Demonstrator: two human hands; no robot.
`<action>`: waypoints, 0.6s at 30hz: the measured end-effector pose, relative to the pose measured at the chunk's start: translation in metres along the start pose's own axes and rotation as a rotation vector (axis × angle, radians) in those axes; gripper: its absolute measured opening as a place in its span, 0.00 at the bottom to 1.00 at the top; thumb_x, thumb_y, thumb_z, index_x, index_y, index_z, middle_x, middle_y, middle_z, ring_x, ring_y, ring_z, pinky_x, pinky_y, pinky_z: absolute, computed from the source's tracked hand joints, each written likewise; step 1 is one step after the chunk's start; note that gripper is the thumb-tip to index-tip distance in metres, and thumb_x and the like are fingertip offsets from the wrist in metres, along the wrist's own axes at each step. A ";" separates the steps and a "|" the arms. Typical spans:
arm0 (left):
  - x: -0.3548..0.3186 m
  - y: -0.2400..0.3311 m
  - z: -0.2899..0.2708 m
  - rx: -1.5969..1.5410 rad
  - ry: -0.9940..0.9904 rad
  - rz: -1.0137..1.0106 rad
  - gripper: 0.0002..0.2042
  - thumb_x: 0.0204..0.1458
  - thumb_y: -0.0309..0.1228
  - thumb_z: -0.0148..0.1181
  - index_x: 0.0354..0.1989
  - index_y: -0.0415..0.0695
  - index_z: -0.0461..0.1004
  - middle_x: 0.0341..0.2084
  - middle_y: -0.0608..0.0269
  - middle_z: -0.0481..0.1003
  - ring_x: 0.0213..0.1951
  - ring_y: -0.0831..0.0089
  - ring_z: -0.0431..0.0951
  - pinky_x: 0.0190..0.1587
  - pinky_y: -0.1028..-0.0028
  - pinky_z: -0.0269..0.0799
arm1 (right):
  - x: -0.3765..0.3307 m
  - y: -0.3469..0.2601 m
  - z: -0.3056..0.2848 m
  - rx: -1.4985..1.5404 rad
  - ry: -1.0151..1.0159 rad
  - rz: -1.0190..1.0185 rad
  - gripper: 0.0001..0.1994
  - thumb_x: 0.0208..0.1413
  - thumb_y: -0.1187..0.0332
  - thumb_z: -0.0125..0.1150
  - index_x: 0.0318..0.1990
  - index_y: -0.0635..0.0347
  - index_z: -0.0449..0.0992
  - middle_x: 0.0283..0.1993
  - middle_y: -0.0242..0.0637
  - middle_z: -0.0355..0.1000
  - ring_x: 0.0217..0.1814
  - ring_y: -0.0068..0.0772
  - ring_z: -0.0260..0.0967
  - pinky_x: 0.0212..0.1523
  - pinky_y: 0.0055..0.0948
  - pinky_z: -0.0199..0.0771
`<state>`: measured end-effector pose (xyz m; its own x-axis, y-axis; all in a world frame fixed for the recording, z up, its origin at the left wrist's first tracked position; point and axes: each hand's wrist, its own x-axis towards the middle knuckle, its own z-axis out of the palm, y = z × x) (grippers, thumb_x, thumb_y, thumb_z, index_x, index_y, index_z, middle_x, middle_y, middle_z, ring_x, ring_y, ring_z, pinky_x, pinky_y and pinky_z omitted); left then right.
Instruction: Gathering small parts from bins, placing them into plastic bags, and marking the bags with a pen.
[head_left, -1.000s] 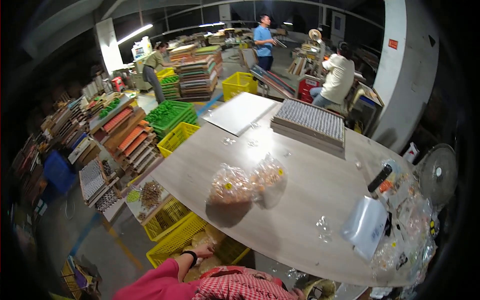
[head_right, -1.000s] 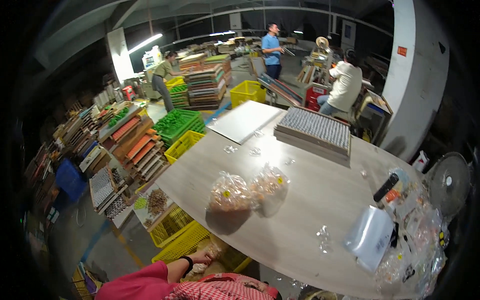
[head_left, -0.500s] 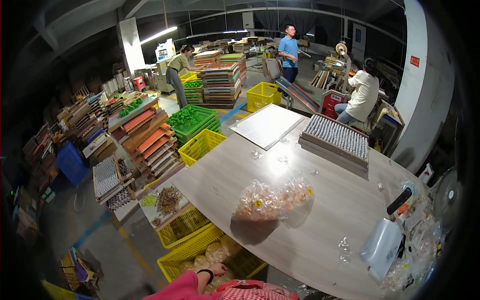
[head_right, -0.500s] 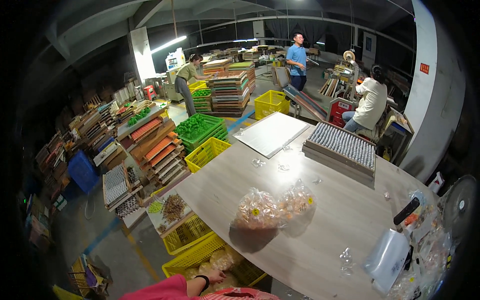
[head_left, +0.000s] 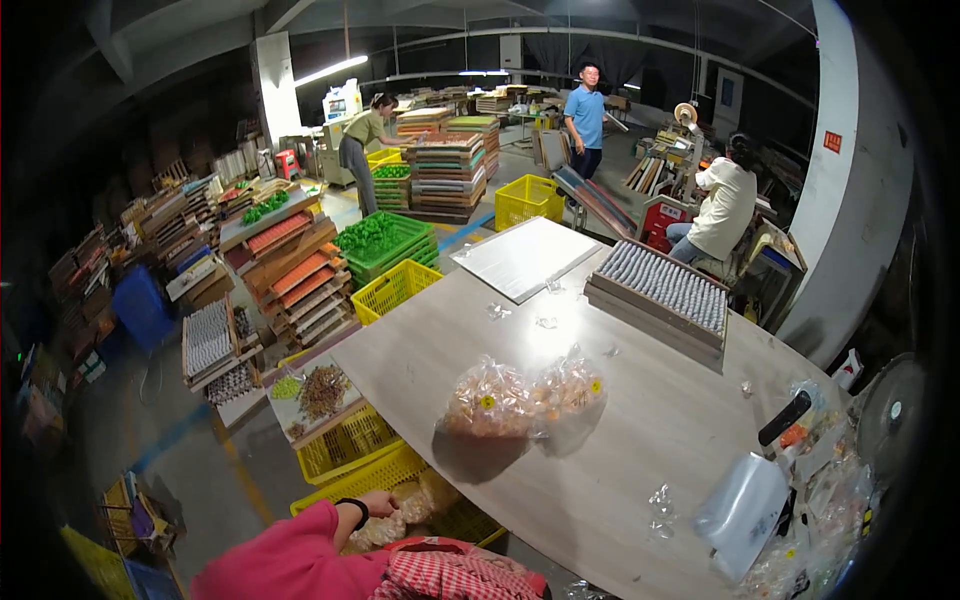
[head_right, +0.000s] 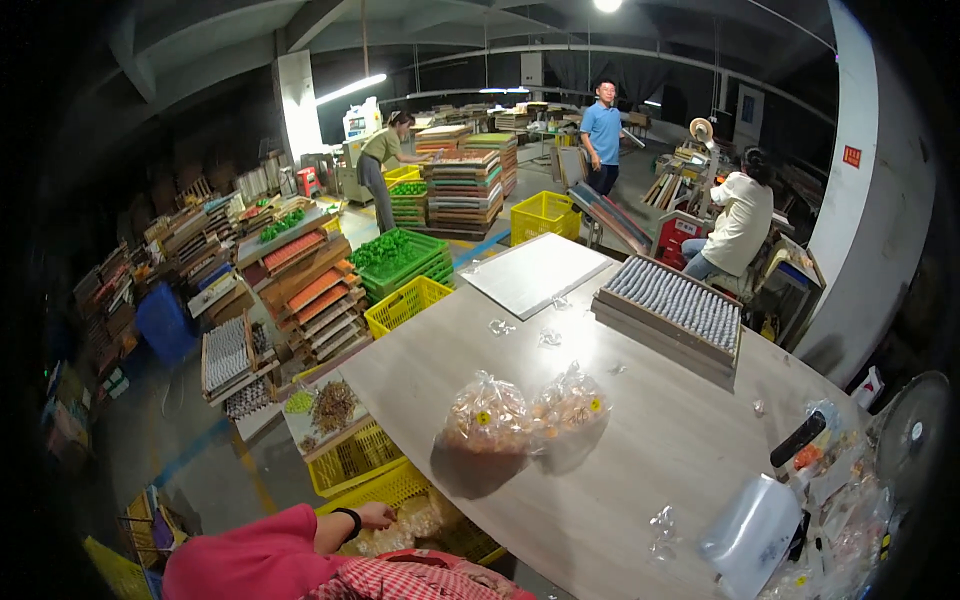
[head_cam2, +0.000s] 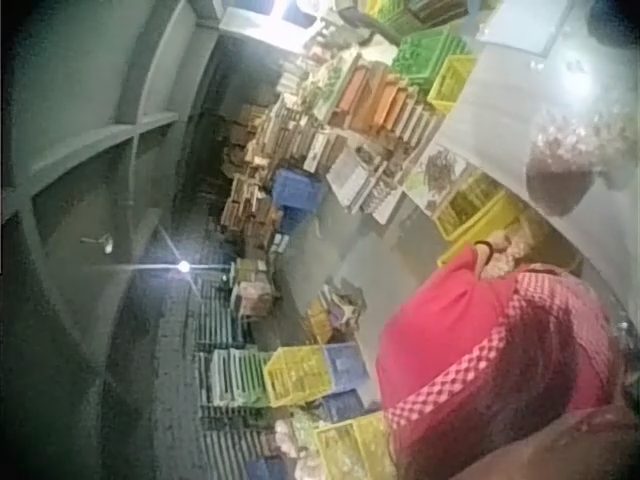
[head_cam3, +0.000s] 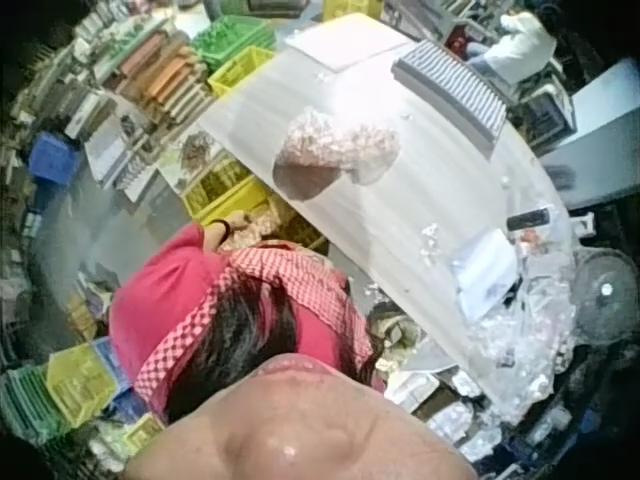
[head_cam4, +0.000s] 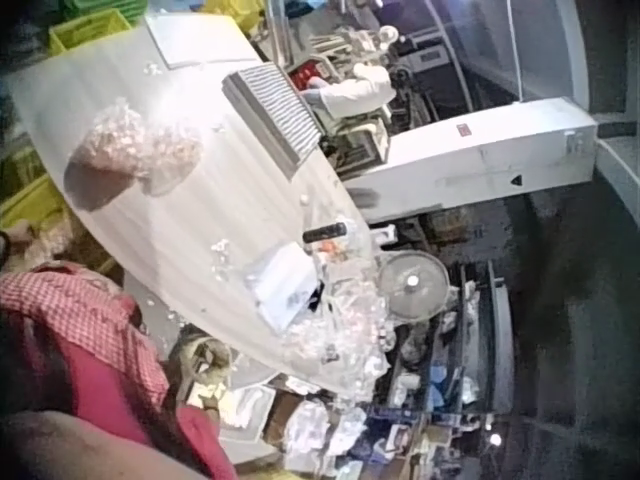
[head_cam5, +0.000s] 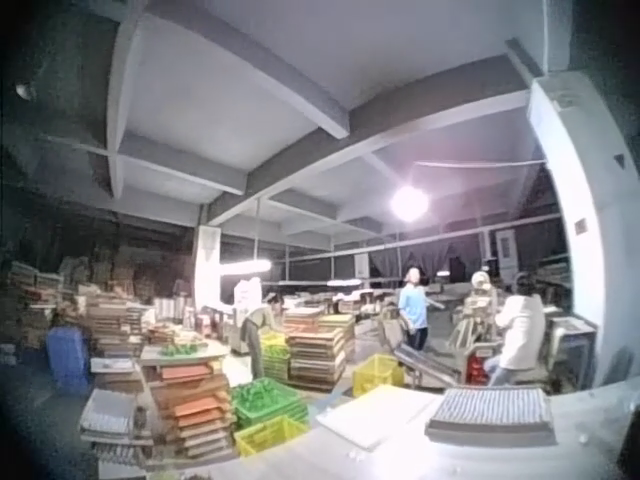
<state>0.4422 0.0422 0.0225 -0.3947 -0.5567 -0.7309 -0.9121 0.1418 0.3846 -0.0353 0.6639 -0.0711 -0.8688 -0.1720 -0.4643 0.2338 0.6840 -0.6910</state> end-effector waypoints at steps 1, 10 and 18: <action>-0.003 0.003 -0.002 0.011 0.009 -0.002 0.18 0.46 0.32 0.53 0.47 0.45 0.76 0.34 0.56 0.79 0.36 0.67 0.79 0.40 0.68 0.74 | 0.003 0.006 0.000 0.009 0.013 0.013 0.17 0.52 0.64 0.54 0.42 0.70 0.74 0.35 0.46 0.75 0.33 0.35 0.73 0.33 0.33 0.73; 0.010 0.056 -0.002 0.109 -0.074 0.069 0.20 0.46 0.31 0.51 0.49 0.46 0.75 0.35 0.58 0.79 0.37 0.69 0.79 0.40 0.69 0.73 | 0.004 0.042 -0.014 0.042 0.186 0.143 0.17 0.53 0.62 0.52 0.41 0.71 0.74 0.34 0.48 0.75 0.33 0.38 0.74 0.32 0.35 0.73; 0.026 0.084 0.001 0.116 -0.041 0.220 0.20 0.42 0.31 0.53 0.46 0.43 0.76 0.34 0.55 0.79 0.35 0.66 0.79 0.40 0.68 0.73 | 0.019 0.049 -0.054 0.001 0.341 0.224 0.19 0.54 0.61 0.50 0.40 0.72 0.74 0.34 0.50 0.75 0.33 0.40 0.74 0.31 0.37 0.73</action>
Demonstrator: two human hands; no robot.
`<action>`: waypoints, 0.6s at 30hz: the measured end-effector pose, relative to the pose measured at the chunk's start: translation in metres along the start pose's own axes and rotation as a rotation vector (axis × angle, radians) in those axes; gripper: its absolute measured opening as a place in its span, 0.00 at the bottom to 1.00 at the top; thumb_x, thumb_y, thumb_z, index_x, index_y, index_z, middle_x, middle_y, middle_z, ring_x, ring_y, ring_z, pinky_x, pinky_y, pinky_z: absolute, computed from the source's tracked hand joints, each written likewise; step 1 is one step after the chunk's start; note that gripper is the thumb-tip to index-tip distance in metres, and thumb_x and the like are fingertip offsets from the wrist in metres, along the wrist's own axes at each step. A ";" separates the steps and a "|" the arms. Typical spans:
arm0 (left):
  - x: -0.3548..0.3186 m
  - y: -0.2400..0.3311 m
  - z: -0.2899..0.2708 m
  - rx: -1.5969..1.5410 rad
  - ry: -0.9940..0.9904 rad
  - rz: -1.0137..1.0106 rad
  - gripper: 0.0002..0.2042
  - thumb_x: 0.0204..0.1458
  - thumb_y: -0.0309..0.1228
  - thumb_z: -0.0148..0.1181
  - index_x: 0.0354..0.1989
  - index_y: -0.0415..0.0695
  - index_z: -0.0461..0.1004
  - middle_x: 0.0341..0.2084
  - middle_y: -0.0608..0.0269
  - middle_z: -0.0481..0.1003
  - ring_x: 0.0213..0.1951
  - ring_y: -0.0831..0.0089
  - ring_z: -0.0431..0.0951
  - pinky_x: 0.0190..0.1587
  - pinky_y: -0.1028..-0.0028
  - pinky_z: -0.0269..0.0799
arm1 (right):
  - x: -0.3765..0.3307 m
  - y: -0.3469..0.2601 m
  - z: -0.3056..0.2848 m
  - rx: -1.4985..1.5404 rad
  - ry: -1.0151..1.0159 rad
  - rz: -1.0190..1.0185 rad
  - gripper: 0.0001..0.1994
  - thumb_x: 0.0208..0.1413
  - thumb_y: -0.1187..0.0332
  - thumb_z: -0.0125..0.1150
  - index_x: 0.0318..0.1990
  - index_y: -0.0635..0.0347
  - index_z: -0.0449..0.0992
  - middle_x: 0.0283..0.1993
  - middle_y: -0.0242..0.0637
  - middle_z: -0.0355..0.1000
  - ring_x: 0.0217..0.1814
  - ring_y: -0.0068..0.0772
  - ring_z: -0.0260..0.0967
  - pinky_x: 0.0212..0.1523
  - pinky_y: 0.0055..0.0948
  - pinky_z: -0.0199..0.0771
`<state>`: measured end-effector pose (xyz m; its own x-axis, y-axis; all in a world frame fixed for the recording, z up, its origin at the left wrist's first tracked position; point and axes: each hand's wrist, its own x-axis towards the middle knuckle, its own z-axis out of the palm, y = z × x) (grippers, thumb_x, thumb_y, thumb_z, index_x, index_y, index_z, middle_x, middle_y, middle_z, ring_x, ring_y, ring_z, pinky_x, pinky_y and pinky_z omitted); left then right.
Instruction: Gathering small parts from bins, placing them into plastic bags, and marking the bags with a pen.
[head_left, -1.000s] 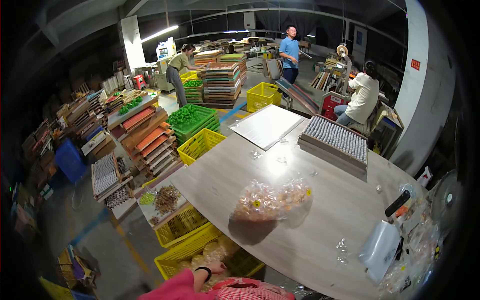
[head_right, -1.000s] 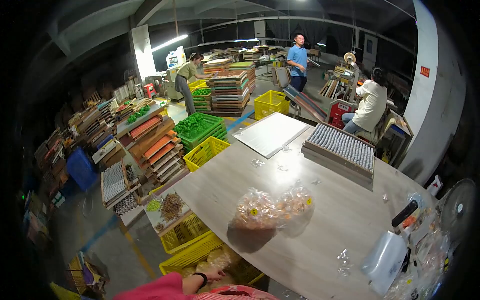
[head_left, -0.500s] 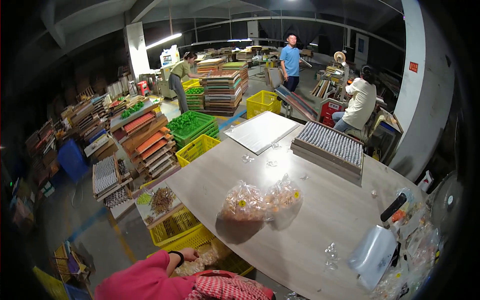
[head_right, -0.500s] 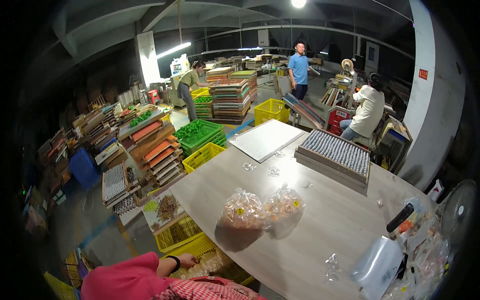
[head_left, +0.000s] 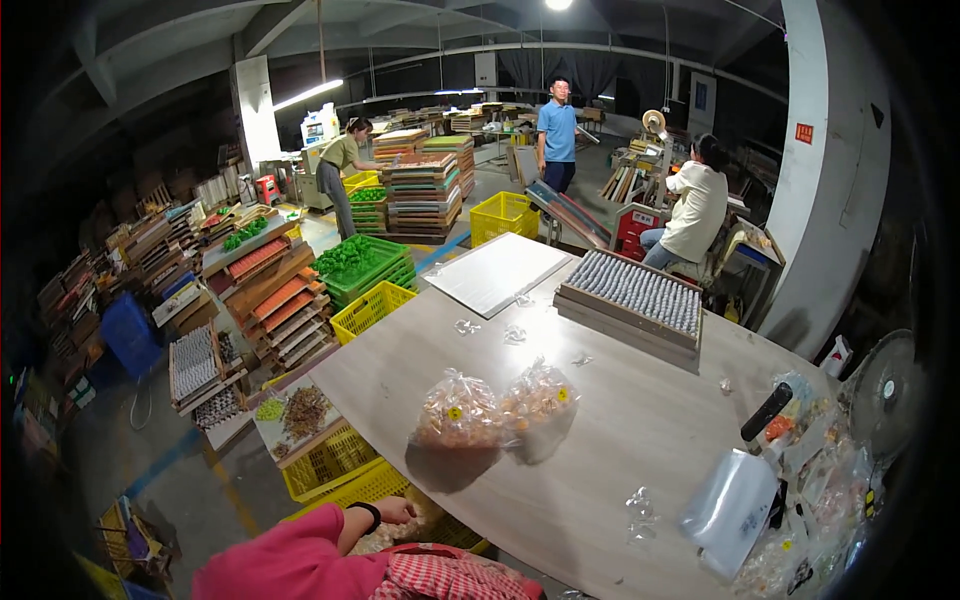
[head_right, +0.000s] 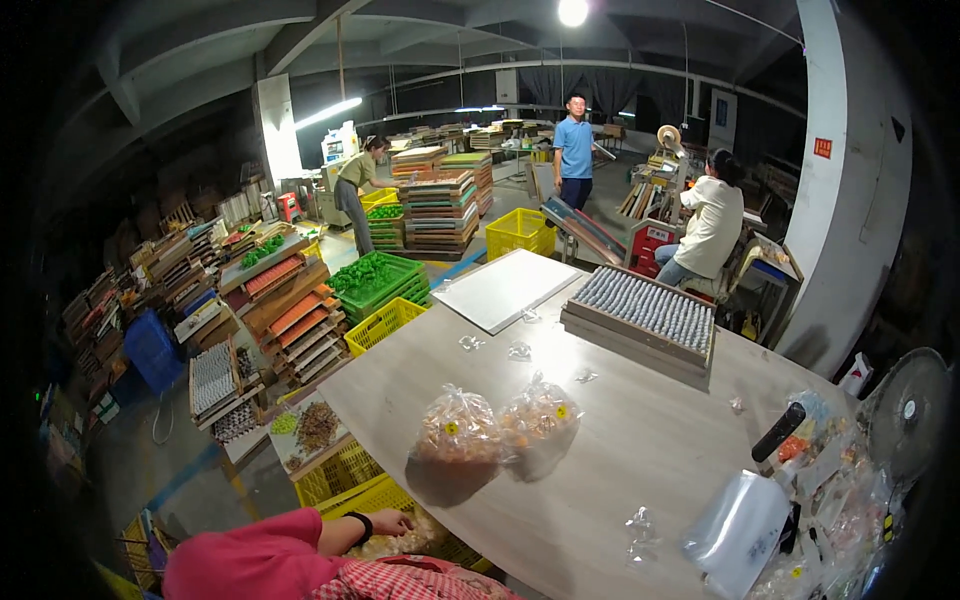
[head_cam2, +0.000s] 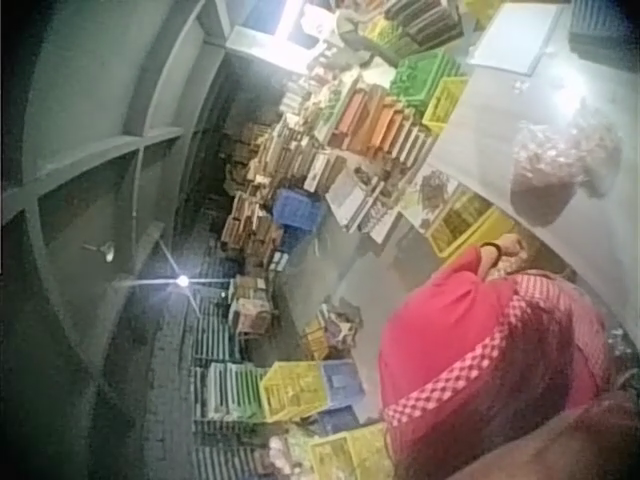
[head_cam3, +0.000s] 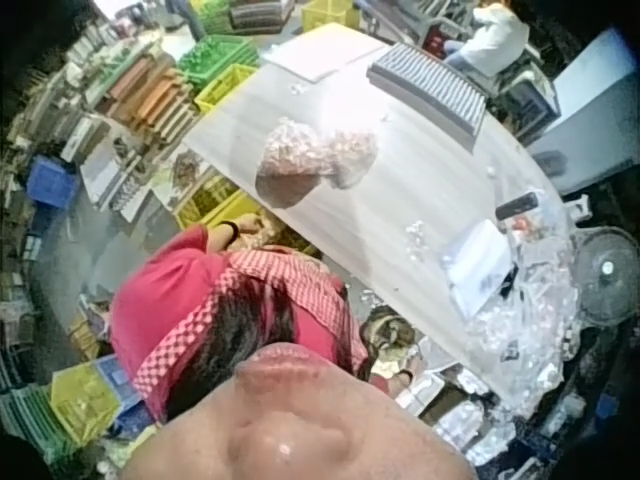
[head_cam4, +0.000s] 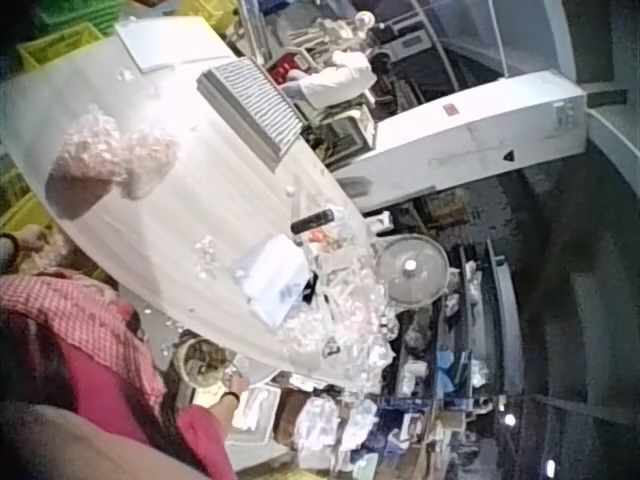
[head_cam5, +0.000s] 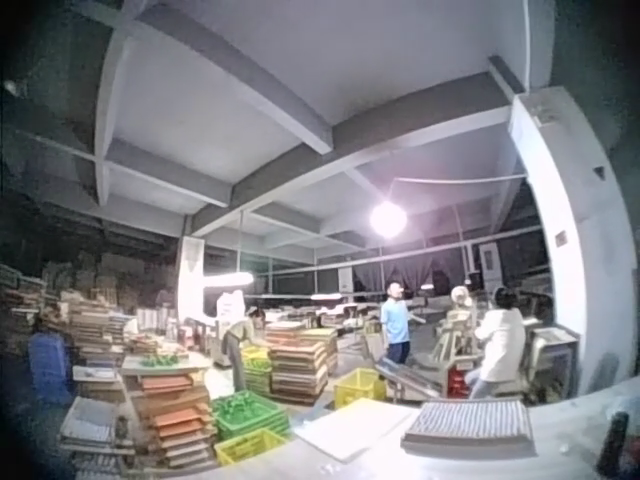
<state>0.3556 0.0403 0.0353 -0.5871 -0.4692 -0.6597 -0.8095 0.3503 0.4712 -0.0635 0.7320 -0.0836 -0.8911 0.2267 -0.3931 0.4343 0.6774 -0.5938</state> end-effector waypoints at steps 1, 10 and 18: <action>-0.002 0.001 0.000 0.004 0.015 0.008 0.19 0.42 0.31 0.53 0.46 0.43 0.76 0.34 0.55 0.79 0.35 0.66 0.79 0.40 0.69 0.73 | 0.005 -0.001 -0.001 -0.003 0.018 0.009 0.19 0.54 0.61 0.50 0.40 0.72 0.74 0.34 0.50 0.75 0.33 0.40 0.74 0.31 0.37 0.73; -0.037 -0.001 0.013 0.000 0.024 -0.155 0.19 0.45 0.28 0.52 0.49 0.46 0.76 0.35 0.57 0.79 0.35 0.68 0.80 0.39 0.70 0.74 | 0.062 -0.033 -0.012 -0.118 0.014 -0.119 0.19 0.54 0.61 0.50 0.40 0.72 0.75 0.34 0.50 0.75 0.33 0.40 0.74 0.31 0.37 0.73; -0.044 0.008 0.019 0.023 -0.031 -0.233 0.19 0.44 0.29 0.52 0.48 0.47 0.76 0.28 0.59 0.79 0.29 0.70 0.79 0.34 0.70 0.74 | 0.053 0.000 -0.049 -0.309 -0.020 -0.154 0.18 0.53 0.61 0.51 0.40 0.72 0.75 0.34 0.50 0.75 0.33 0.40 0.74 0.32 0.37 0.73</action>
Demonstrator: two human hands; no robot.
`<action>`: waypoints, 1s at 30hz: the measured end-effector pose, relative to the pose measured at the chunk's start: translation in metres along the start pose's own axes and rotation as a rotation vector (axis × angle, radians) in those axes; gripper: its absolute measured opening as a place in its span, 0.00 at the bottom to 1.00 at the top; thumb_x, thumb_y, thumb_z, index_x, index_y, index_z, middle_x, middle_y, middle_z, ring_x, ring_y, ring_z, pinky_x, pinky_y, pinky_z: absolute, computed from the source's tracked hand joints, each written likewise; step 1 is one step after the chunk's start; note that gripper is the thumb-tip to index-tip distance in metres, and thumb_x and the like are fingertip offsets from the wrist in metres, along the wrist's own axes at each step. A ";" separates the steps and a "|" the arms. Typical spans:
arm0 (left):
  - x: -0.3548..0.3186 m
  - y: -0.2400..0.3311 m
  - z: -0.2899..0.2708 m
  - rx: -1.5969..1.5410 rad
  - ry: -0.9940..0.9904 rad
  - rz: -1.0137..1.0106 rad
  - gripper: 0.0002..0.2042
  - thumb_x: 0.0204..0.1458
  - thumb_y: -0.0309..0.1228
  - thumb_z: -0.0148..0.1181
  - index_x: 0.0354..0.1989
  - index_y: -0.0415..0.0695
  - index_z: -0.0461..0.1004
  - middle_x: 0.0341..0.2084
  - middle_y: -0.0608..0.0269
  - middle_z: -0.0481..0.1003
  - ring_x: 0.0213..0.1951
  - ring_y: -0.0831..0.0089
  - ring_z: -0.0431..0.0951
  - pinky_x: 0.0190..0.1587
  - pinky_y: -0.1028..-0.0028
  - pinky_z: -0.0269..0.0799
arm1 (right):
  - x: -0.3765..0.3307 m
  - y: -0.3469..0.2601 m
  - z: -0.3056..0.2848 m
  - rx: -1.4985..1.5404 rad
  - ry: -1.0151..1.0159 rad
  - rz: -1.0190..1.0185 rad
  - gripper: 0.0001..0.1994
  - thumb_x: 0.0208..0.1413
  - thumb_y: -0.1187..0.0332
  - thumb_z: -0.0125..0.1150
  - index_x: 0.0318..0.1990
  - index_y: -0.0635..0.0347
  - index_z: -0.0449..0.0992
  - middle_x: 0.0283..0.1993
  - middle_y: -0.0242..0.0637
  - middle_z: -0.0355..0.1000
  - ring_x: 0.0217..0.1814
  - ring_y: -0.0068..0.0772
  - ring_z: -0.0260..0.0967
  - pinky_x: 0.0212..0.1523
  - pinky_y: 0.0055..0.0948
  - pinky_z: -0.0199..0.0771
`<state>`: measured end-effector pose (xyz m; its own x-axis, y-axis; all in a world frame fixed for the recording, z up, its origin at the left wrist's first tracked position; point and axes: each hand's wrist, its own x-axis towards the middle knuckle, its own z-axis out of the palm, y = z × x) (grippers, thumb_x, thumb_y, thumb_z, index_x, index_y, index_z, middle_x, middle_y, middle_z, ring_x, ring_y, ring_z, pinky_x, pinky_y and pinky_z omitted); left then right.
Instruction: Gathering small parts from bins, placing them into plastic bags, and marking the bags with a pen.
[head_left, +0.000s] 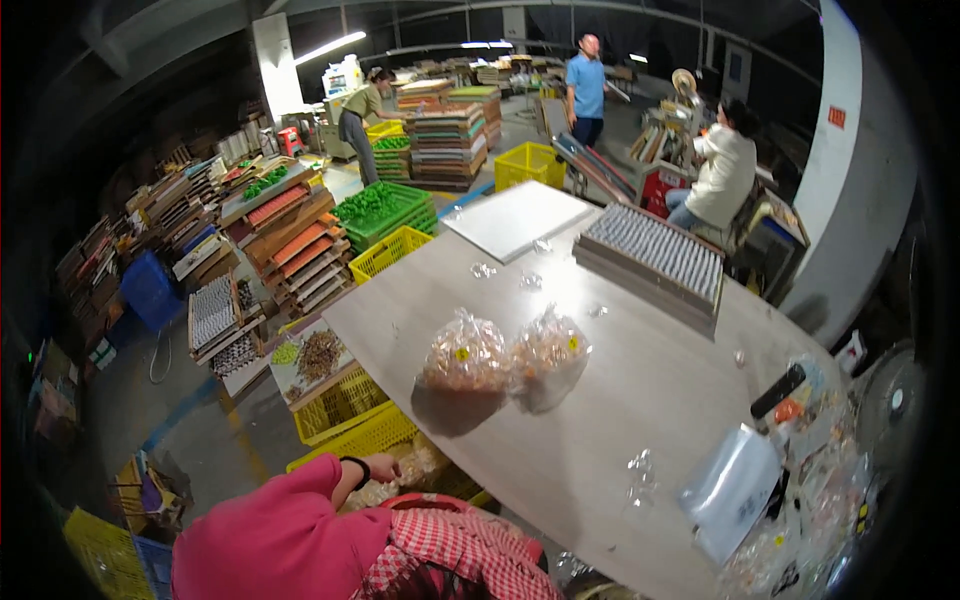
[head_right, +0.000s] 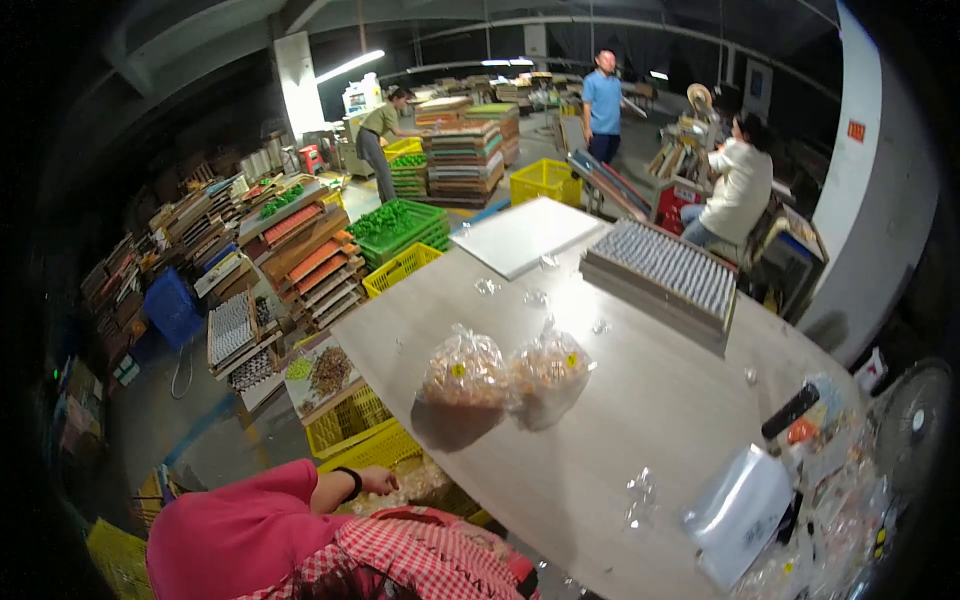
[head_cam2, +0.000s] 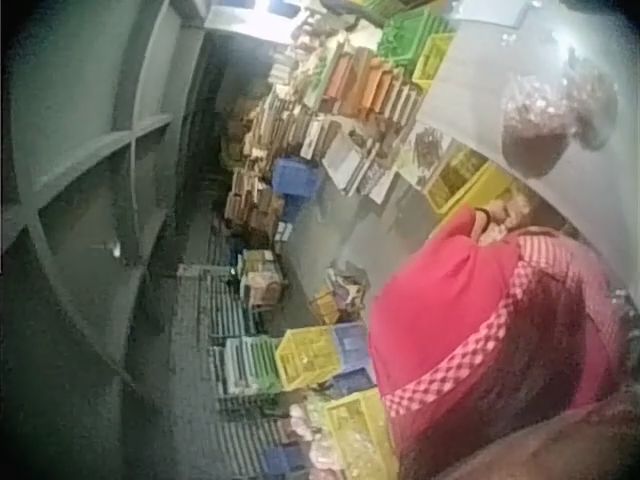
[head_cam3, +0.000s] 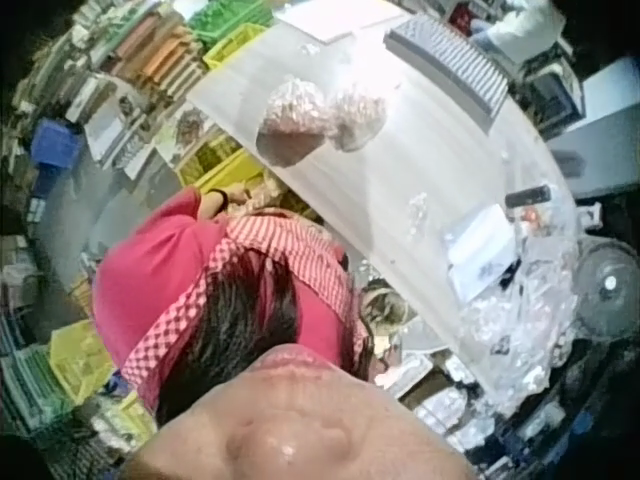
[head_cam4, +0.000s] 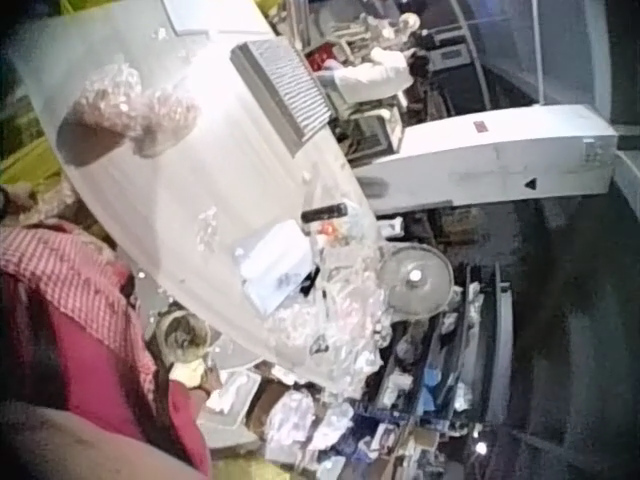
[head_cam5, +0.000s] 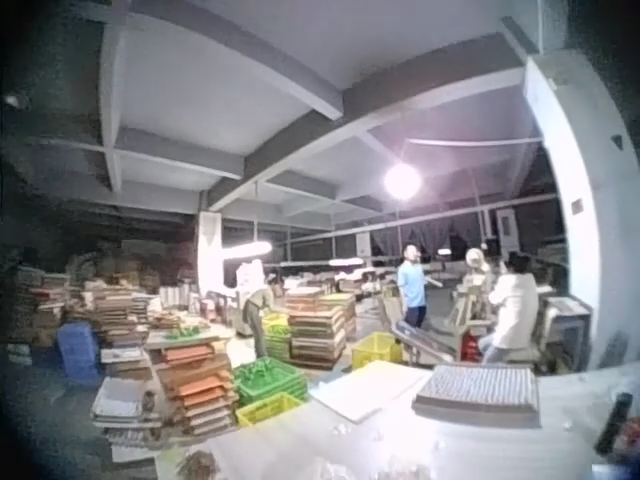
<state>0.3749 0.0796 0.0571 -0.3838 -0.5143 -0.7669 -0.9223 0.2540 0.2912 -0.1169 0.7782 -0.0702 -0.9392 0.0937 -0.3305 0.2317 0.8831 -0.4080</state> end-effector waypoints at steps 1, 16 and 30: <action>-0.001 0.001 0.000 -0.022 0.001 -0.021 0.19 0.44 0.29 0.52 0.47 0.47 0.76 0.28 0.59 0.79 0.28 0.70 0.79 0.34 0.70 0.74 | -0.009 0.012 -0.005 -0.027 -0.008 0.004 0.18 0.53 0.61 0.51 0.40 0.71 0.75 0.34 0.49 0.75 0.33 0.40 0.74 0.32 0.37 0.73; 0.010 0.014 0.048 0.125 0.057 0.219 0.15 0.42 0.30 0.55 0.39 0.45 0.78 0.32 0.56 0.79 0.38 0.63 0.78 0.43 0.67 0.72 | 0.050 -0.073 0.025 -0.172 -0.038 -0.269 0.17 0.52 0.62 0.53 0.40 0.71 0.75 0.34 0.49 0.75 0.33 0.39 0.74 0.33 0.37 0.73; 0.037 0.014 0.070 0.009 0.157 0.300 0.17 0.41 0.29 0.52 0.42 0.45 0.78 0.32 0.55 0.79 0.36 0.61 0.79 0.41 0.65 0.73 | 0.078 -0.135 0.063 -0.264 -0.037 -0.475 0.17 0.51 0.63 0.54 0.40 0.70 0.75 0.35 0.48 0.75 0.33 0.38 0.74 0.33 0.37 0.73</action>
<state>0.3511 0.1216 -0.0070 -0.6409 -0.5350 -0.5505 -0.7671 0.4201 0.4848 -0.2059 0.6372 -0.0946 -0.9144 -0.3555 -0.1935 -0.2918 0.9103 -0.2937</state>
